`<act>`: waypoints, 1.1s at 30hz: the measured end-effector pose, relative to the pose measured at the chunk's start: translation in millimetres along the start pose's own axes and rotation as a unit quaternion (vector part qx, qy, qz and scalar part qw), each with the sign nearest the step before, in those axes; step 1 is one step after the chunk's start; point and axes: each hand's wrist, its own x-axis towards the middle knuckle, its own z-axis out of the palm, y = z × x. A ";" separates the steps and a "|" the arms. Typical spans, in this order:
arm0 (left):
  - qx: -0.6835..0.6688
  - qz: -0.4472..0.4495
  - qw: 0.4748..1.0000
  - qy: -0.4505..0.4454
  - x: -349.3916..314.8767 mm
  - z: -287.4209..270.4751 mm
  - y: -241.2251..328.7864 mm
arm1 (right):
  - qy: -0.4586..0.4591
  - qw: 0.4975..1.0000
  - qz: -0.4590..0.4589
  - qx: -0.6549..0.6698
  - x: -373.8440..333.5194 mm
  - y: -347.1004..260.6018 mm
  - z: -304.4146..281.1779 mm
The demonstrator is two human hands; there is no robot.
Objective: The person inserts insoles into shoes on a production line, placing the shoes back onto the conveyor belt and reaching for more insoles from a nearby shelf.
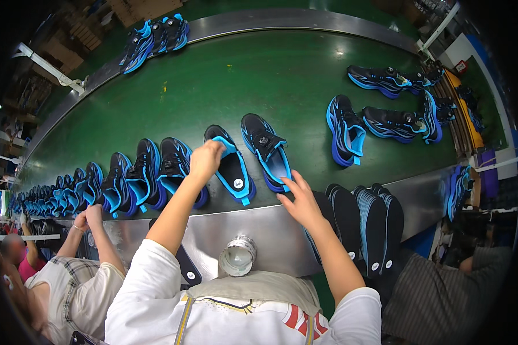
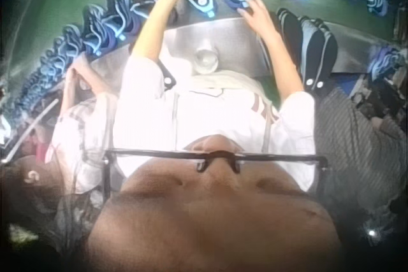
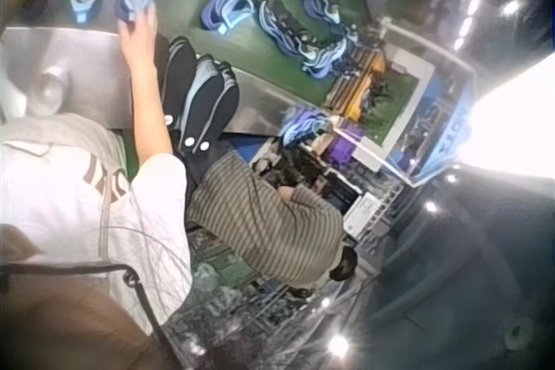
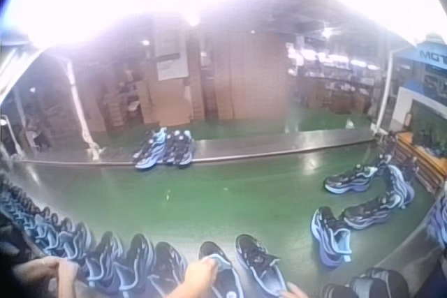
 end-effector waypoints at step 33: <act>-0.107 -0.044 0.988 0.103 13.9 66.2 106.6 | 0.066 0.988 0.076 0.113 -18.9 -25.3 -121.4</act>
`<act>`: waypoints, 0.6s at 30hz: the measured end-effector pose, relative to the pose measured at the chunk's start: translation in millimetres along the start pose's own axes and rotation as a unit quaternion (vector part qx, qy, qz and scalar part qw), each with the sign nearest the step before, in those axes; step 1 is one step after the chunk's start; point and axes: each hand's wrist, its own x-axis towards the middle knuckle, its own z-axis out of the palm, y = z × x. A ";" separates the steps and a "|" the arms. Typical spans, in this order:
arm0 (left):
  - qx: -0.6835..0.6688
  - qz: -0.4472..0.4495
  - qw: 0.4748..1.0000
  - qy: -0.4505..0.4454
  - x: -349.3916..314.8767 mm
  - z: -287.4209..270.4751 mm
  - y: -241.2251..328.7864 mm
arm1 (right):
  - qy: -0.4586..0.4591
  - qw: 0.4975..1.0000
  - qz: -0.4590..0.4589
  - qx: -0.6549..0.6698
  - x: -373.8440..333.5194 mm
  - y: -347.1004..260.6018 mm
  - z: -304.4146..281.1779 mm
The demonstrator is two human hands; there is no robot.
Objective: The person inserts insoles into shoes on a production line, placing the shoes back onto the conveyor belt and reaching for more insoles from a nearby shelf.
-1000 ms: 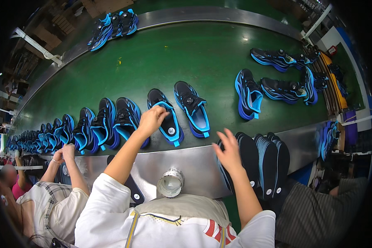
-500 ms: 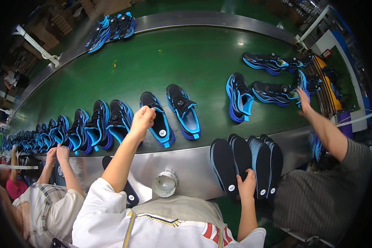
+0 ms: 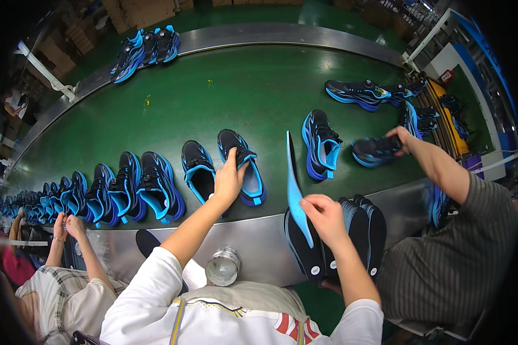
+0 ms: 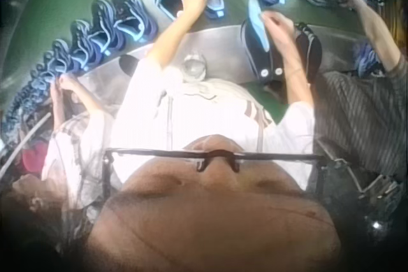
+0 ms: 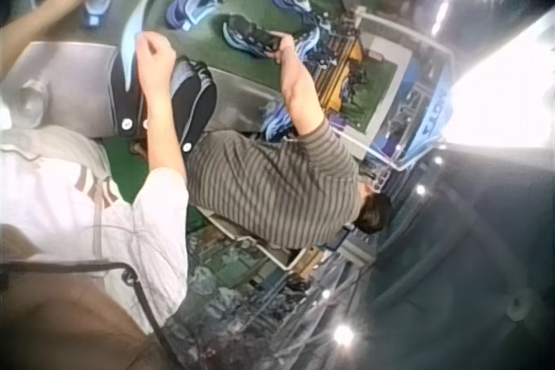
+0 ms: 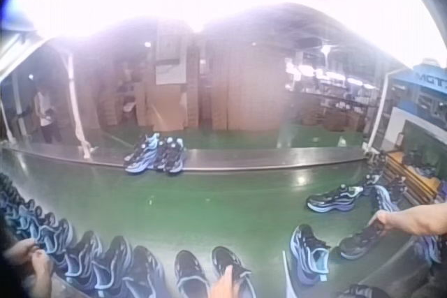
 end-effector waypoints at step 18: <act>-0.190 -0.150 0.922 -0.301 53.6 -22.6 -18.4 | -0.106 0.880 -0.175 -0.428 76.7 59.1 124.1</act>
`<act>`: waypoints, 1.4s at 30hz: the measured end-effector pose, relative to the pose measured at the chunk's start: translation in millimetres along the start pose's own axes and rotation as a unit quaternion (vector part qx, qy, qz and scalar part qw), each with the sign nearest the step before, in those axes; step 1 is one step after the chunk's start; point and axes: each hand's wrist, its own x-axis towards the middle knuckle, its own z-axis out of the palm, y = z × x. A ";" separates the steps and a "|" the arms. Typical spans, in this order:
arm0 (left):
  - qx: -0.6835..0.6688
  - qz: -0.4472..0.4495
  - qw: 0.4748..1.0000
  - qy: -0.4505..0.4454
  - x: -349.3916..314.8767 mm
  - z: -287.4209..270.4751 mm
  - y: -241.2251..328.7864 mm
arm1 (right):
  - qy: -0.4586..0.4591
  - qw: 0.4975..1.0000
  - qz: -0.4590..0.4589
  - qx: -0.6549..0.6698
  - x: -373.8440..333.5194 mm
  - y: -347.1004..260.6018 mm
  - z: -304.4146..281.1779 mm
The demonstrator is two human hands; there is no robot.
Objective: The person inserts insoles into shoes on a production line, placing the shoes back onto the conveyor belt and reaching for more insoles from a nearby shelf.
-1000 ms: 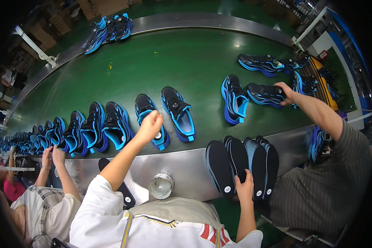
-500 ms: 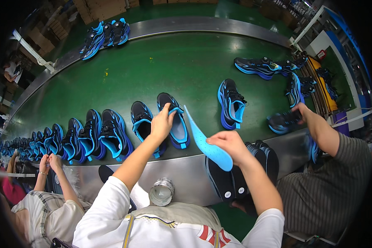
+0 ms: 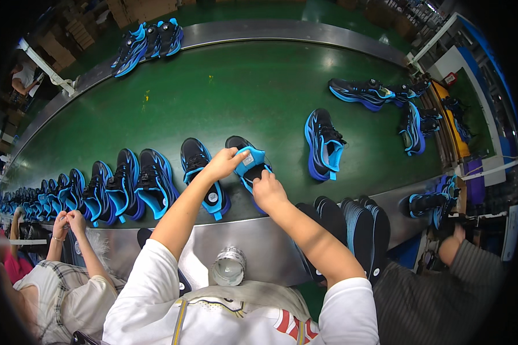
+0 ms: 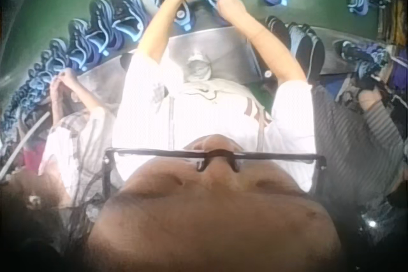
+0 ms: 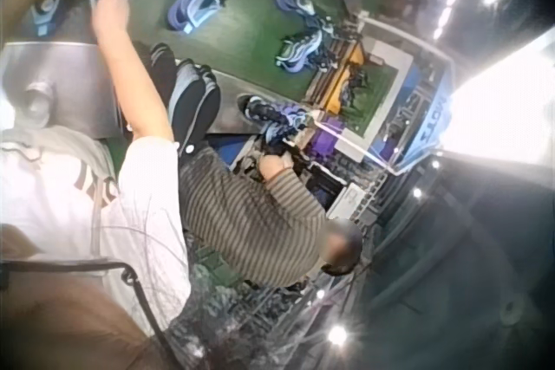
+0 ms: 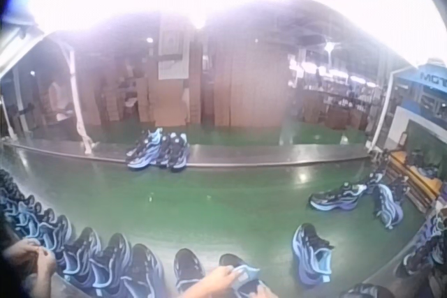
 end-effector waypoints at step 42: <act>-0.077 -0.032 0.996 0.043 -7.0 17.0 -23.6 | -0.349 0.846 -0.196 -0.352 60.0 -9.6 1.0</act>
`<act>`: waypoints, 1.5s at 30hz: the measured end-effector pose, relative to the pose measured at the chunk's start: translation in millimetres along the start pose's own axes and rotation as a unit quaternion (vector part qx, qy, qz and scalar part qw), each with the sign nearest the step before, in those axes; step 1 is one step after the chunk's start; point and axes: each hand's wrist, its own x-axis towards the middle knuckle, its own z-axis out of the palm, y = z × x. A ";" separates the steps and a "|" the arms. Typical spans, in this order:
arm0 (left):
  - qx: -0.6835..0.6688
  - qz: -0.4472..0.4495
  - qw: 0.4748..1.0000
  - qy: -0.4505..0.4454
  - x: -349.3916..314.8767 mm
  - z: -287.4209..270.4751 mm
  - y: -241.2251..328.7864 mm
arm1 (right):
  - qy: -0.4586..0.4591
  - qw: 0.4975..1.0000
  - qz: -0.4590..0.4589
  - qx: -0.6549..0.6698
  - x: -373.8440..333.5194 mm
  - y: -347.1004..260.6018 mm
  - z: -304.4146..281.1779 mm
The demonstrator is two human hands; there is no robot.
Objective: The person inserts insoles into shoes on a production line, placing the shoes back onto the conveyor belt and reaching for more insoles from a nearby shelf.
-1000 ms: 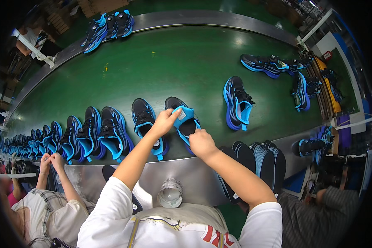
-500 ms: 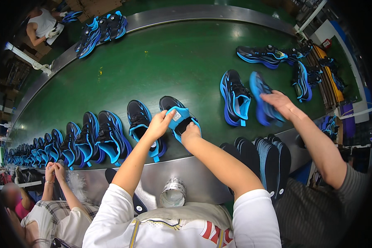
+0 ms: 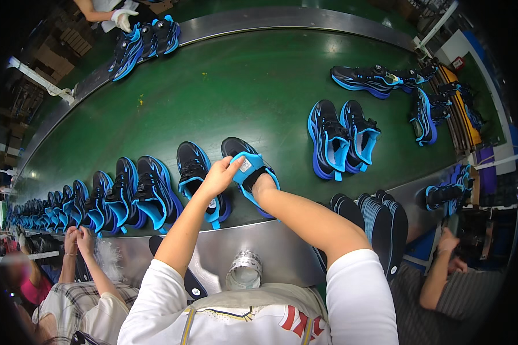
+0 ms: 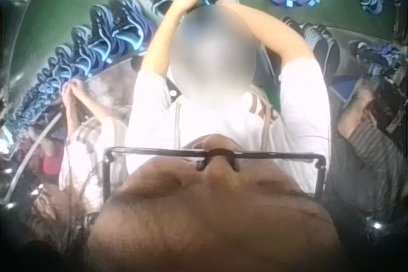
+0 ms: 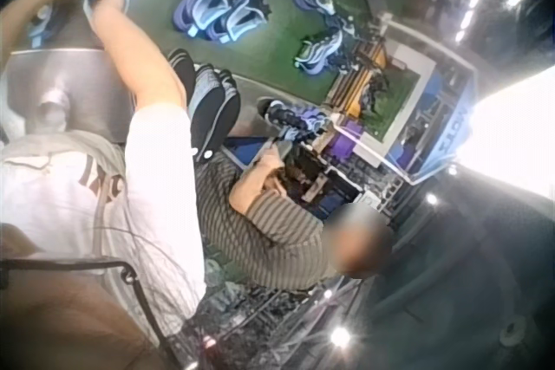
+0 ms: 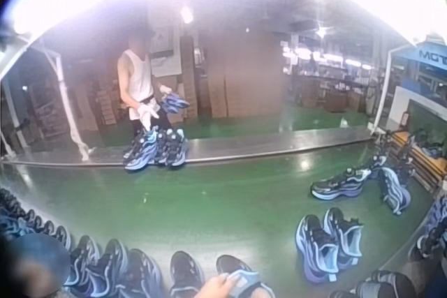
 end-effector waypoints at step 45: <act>0.351 0.284 0.837 0.308 -3.2 33.7 9.7 | -0.008 0.948 -0.039 0.315 -52.1 1.2 26.7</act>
